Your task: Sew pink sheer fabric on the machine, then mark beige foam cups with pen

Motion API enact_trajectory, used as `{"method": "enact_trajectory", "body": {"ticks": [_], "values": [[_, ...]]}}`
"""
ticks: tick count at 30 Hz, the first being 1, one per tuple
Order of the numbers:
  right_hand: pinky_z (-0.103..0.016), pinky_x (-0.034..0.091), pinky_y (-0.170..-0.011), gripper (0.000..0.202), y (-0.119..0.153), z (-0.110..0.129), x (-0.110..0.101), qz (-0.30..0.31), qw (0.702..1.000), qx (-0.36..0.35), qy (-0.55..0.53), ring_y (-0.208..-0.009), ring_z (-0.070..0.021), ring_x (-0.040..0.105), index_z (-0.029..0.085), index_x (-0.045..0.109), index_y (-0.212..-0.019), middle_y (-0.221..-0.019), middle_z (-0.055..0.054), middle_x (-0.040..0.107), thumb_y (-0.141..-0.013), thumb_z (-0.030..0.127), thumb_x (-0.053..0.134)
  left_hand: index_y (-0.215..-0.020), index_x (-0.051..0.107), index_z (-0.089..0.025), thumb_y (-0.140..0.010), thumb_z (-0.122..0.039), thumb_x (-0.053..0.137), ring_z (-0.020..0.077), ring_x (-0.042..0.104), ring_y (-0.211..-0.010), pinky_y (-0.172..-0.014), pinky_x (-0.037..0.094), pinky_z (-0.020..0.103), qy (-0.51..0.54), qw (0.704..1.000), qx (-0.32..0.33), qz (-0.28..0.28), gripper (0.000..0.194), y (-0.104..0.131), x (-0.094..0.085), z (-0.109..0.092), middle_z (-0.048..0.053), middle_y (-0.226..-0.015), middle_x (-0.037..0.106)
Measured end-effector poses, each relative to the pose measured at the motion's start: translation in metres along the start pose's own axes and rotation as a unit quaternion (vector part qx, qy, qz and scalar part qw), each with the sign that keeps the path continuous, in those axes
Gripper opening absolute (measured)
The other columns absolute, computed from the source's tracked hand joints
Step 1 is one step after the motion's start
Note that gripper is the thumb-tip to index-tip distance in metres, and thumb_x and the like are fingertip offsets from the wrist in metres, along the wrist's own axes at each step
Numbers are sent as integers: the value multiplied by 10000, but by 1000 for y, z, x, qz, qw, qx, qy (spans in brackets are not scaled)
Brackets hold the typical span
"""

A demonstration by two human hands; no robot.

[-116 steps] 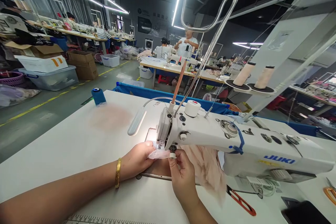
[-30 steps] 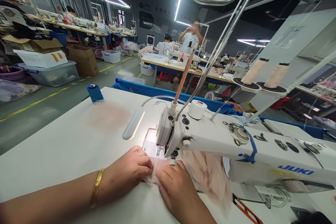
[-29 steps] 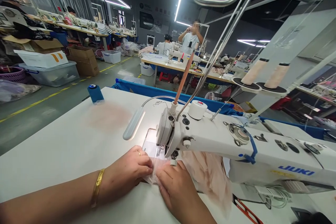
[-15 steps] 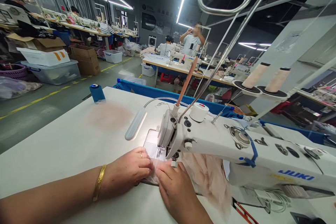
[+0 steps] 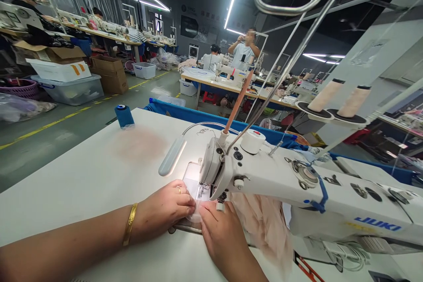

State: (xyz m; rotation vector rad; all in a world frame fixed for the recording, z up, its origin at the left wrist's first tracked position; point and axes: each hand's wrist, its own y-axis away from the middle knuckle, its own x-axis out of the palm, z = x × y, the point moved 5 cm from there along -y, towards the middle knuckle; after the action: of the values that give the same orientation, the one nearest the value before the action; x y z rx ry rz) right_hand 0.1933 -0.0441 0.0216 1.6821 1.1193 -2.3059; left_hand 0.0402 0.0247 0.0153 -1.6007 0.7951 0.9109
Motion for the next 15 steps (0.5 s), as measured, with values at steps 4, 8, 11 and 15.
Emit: {"method": "enact_trajectory", "body": {"ticks": [4, 8, 11, 15], "values": [[-350, 584, -701, 335, 1, -5, 4, 1, 1000, 11, 10, -941, -274, 725, 178, 656, -1176, -1090, -98, 780, -949, 12, 473, -841, 661, -205, -917, -119, 663, 190, 633, -789, -893, 457, 389, -8, 1000, -13, -6, 115, -3, 0, 4, 10, -903, 769], [-360, 600, -744, 331, 6, -14, 12, 6, 999, 29, 28, -989, -282, 736, 195, 660, -1231, -1126, -108, 779, -981, 62, 490, -817, 658, -197, -974, -66, 575, 175, 646, -785, -903, 450, 371, -17, 1000, -16, -13, 221, -7, -1, 7, 8, -895, 770], [-361, 609, -781, 342, 11, -21, 19, 17, 998, 56, 36, -1006, -276, 741, 242, 676, -1266, -1148, -107, 773, -998, 112, 509, -834, 669, -191, -1005, -82, 537, 178, 659, -818, -920, 443, 367, -20, 999, -25, -7, 241, -8, 0, 10, 7, -925, 779], [-385, 622, -820, 394, 16, -26, 25, 17, 996, 81, 43, -1039, -286, 742, 261, 668, -1349, -1155, -117, 771, -1018, 150, 487, -832, 682, -186, -1043, -128, 486, 184, 656, -853, -921, 449, 370, -22, 999, -48, 4, 294, -9, 2, 15, 1, -976, 790]]}}
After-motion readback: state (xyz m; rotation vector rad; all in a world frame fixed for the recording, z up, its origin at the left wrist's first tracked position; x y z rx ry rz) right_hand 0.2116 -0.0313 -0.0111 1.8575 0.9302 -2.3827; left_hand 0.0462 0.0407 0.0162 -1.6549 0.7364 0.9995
